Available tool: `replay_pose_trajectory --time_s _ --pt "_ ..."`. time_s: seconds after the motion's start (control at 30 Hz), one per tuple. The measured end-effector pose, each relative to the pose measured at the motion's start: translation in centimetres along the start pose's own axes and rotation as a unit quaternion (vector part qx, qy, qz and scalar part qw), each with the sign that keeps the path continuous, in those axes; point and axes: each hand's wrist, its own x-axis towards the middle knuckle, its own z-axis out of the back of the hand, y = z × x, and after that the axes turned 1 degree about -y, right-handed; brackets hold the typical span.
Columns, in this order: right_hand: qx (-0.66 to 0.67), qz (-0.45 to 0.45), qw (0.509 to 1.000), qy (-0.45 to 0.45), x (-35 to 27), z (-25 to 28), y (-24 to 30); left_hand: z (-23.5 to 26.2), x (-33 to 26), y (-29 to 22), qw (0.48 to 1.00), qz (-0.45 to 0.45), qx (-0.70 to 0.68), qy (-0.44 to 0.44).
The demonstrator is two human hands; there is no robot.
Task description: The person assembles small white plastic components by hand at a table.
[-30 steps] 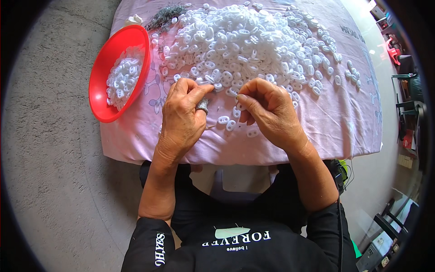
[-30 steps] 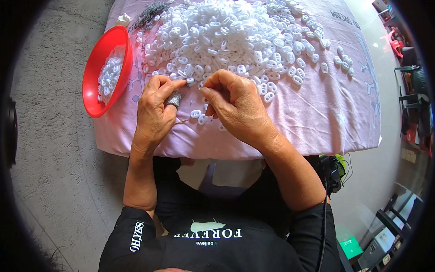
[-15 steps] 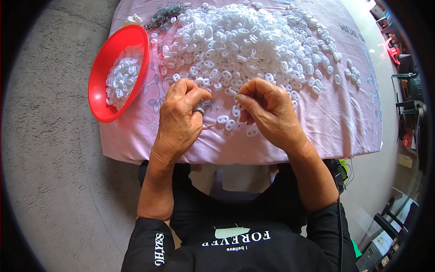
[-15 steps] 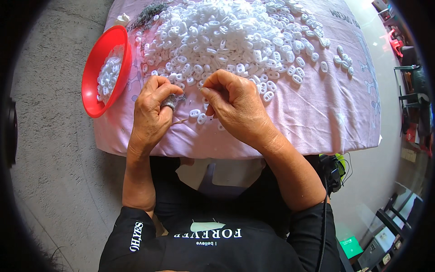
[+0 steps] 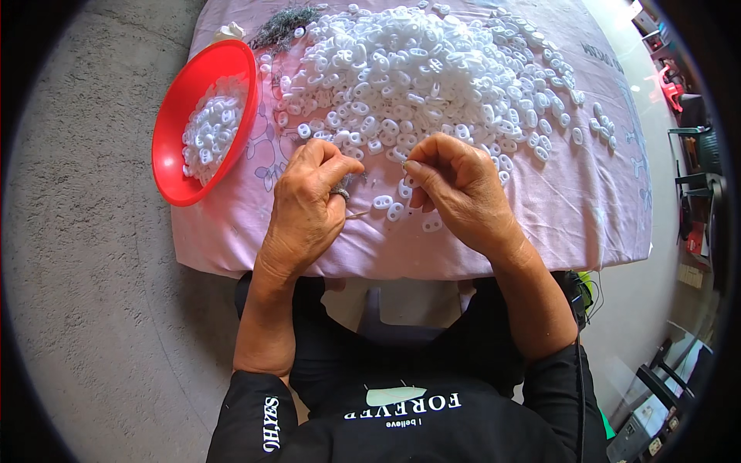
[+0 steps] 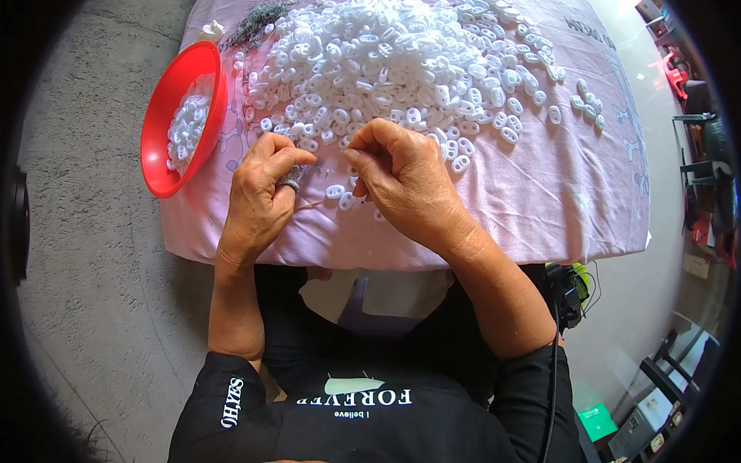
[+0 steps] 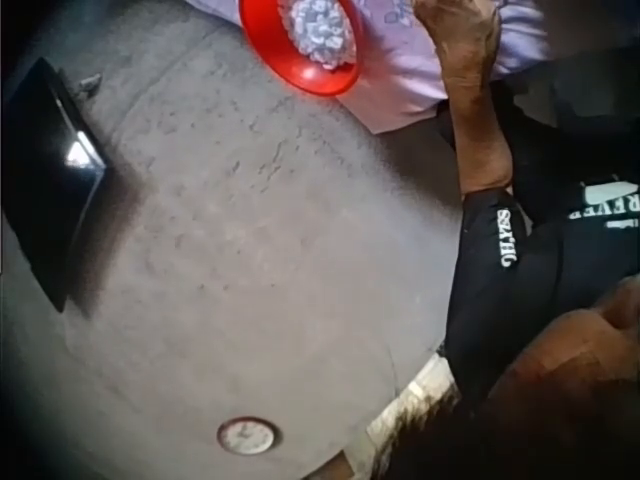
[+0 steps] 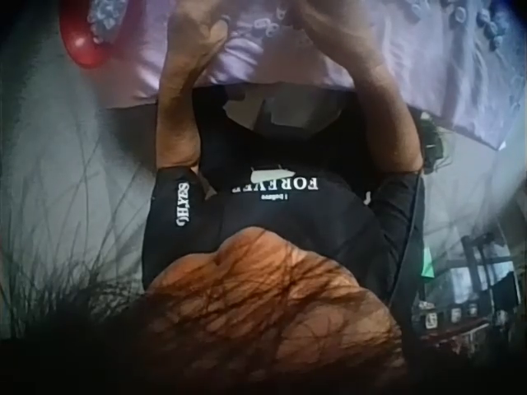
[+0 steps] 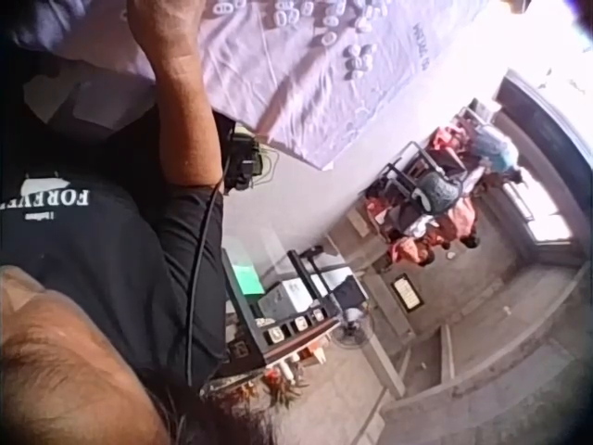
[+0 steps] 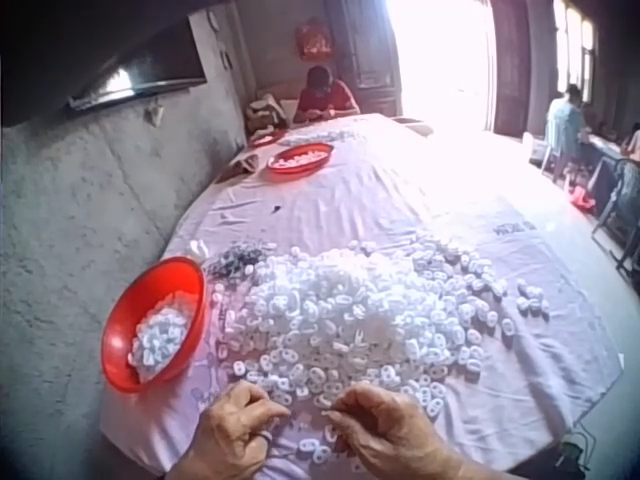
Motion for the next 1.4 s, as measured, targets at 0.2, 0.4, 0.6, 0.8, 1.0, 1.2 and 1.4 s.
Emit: replay_pose_trajectory --time_s 0.2,0.4,0.6,0.8,1.0,1.2,1.4 --pt "-0.001 -0.001 1.0 0.003 0.08 -0.1 0.19 0.39 -0.06 0.52 1.0 0.004 0.011 0.004" --pt "-0.001 -0.005 1.0 0.002 0.14 0.01 -0.04 -0.07 0.05 0.4 0.999 -0.007 -0.028 0.021" --pt "0.004 -0.005 1.0 0.003 0.11 -0.12 -0.01 0.41 0.08 0.31 0.999 0.007 -0.048 0.011" --pt "-0.002 -0.001 1.0 0.002 0.13 -0.05 -0.03 0.12 0.02 0.34 0.999 0.001 -0.031 0.012" --pt "0.005 -0.006 1.0 -0.001 0.14 -0.17 0.01 0.34 0.06 0.52 0.999 0.007 -0.044 0.009" --pt "0.001 -0.007 1.0 0.0 0.15 -0.08 -0.04 0.24 -0.07 0.66 1.0 0.007 -0.01 0.018" --pt "-0.008 -0.004 1.0 0.004 0.13 -0.02 -0.12 0.53 0.1 0.05 0.998 0.019 -0.062 0.016"
